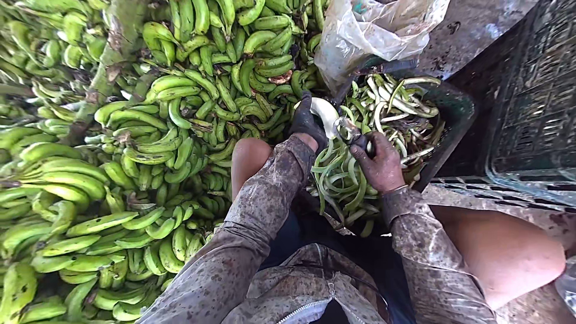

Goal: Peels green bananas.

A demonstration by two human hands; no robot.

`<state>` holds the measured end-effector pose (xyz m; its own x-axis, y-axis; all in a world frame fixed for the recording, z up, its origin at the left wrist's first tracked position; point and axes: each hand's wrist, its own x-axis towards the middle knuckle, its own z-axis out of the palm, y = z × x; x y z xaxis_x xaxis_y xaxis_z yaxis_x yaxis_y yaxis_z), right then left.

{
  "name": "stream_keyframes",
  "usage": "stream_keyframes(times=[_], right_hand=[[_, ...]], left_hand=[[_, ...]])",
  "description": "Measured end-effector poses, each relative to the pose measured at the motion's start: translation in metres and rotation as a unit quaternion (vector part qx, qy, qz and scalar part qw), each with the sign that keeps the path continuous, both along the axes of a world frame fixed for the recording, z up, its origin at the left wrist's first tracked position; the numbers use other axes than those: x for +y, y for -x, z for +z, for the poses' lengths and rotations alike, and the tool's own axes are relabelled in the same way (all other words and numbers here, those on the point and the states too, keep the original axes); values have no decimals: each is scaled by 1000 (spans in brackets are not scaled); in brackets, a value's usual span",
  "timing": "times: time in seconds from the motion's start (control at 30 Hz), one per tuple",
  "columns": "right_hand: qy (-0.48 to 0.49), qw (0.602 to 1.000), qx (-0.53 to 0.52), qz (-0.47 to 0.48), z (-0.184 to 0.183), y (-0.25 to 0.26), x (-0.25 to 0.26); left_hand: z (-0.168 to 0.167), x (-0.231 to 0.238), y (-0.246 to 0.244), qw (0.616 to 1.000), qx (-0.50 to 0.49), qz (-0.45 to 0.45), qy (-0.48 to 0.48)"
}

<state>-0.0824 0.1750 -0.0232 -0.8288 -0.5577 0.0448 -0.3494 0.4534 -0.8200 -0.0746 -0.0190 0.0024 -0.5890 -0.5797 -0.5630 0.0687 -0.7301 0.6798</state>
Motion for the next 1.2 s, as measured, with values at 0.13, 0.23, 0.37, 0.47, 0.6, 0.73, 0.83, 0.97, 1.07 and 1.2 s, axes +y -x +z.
stream_keyframes(times=[0.13, 0.23, 0.37, 0.47, 0.6, 0.73, 0.83, 0.97, 1.07, 1.2], right_hand=[[14, 999, 10, 32, -8, -6, -9], [30, 999, -10, 18, -5, -5, -15], [55, 998, -29, -7, 3, 8, -11], [47, 999, 8, -14, 2, 4, -7], [-45, 997, 62, -24, 6, 5, -9], [-96, 993, -10, -68, 26, 39, 0], [-123, 983, -61, -120, 28, 60, 12], [-70, 989, -27, -124, 16, 45, 15], [8, 999, 23, -44, 5, 18, 9], [20, 992, 85, 92, -5, -8, -6]], left_hand=[[3, 0, 4, 998, 4, 59, -7], [12, 6, 0, 999, -4, 32, -4], [5, 14, -12, 974, 138, -178, 38], [4, 15, -15, 956, 108, -243, 124], [4, 17, -19, 906, -46, -261, 331], [9, 20, -25, 817, -43, -385, 427], [2, 19, -34, 760, -36, -452, 466], [15, 8, -42, 867, 61, -402, 287], [1, -10, -32, 958, 116, -262, 29], [0, -24, -23, 989, 46, -132, -53]])
